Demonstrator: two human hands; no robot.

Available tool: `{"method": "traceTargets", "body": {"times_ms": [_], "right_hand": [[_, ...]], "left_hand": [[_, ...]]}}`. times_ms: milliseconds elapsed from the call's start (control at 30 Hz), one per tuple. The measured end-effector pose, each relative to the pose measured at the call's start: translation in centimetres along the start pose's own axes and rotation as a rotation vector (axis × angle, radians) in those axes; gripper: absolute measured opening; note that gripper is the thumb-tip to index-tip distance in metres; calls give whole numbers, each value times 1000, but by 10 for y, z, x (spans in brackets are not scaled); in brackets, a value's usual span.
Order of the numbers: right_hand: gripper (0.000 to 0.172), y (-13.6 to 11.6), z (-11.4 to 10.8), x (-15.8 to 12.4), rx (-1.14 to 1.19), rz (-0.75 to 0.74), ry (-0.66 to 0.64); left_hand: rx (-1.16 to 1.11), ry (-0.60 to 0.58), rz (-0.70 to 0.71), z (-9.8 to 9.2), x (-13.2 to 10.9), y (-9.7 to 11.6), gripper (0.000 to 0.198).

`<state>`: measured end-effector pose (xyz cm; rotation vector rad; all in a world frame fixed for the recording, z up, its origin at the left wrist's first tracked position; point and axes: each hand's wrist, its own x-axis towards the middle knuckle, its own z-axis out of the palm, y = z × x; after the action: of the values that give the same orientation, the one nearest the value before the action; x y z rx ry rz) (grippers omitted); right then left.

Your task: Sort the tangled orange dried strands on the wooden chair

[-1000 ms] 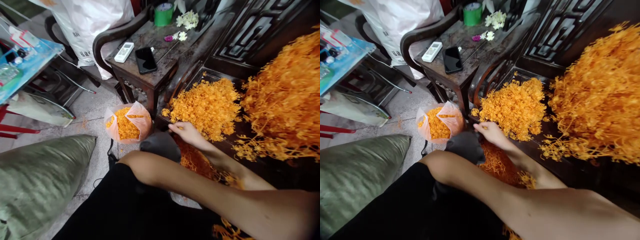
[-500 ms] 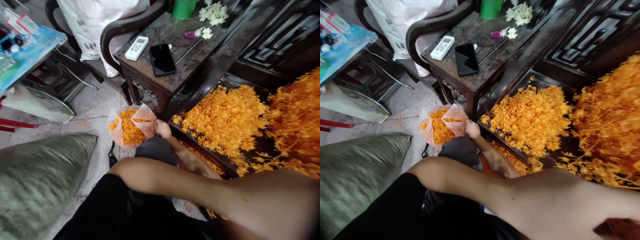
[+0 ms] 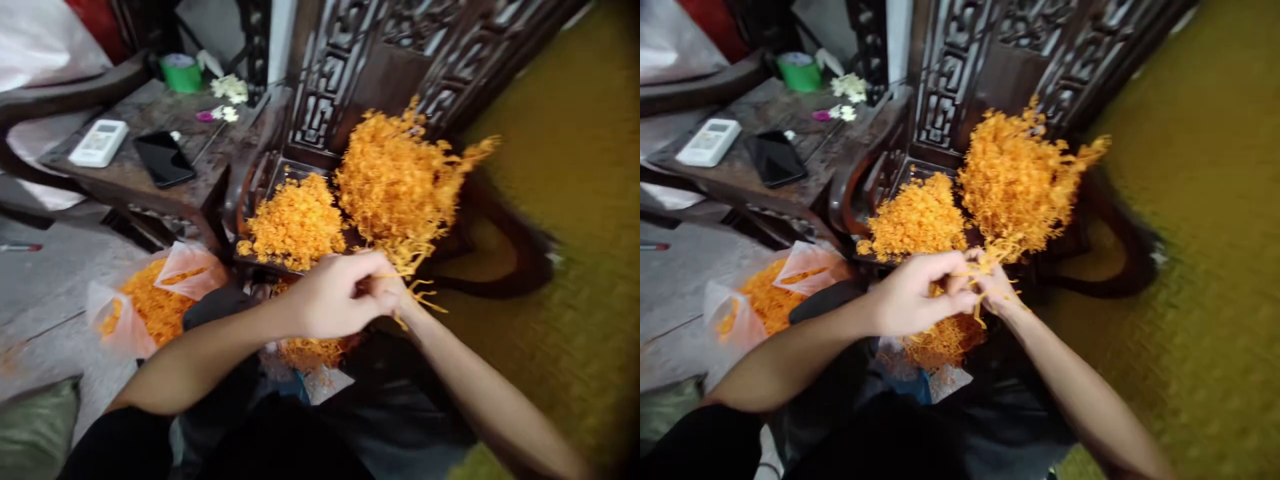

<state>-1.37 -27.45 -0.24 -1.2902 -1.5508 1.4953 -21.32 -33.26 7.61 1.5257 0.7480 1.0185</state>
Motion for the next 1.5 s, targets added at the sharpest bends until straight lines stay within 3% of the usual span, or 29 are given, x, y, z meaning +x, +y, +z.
{"method": "traceTargets", "body": {"times_ms": [100, 200, 400, 533, 600, 667, 767, 900, 1033, 1067, 1133, 1200, 1333, 1433, 1500], "right_hand": [[50, -26, -44, -18, 204, -30, 91], [56, -32, -69, -35, 407, -82, 84], [80, -32, -87, -54, 611, -120, -76], [76, -39, -96, -57, 649, -182, -49], [62, -39, -99, -56, 600, -251, 98], [50, -36, -101, -54, 488, -337, 358], [49, -30, -104, -45, 264, -428, 735], [43, -26, -118, -30, 230, -462, 846], [36, -27, -155, -22, 486, -374, 1073], [32, -27, -162, -22, 508, -332, 1079], [20, -25, -162, -26, 503, -279, 953], [12, -24, -146, -33, 467, -245, 767], [29, -31, -107, -48, 450, -236, 423], [50, -36, -100, -54, 541, -234, 260], [50, -36, -102, -56, 582, -202, 184]], "left_hand": [[-22, -92, -113, 1, 5, 2, 30], [-171, -136, -216, 6, 11, -2, 38], [-434, -22, -309, 24, 36, -8, 45], [-510, 73, -358, 35, 52, -10, 49], [-505, 77, -383, 40, 57, -11, 50], [-497, 40, -399, 48, 61, -11, 51], [-486, -54, -455, 63, 66, -12, 52], [-506, -102, -505, 76, 71, -10, 53], [-520, -70, -513, 67, 67, -3, 59], [-528, -46, -510, 64, 65, -1, 60], [-559, -10, -492, 60, 63, 2, 60], [-603, -8, -461, 60, 62, 3, 60], [-658, -18, -435, 63, 64, 1, 59], [-678, -34, -430, 63, 65, -1, 54], [-687, -30, -420, 62, 64, -1, 49]]}}
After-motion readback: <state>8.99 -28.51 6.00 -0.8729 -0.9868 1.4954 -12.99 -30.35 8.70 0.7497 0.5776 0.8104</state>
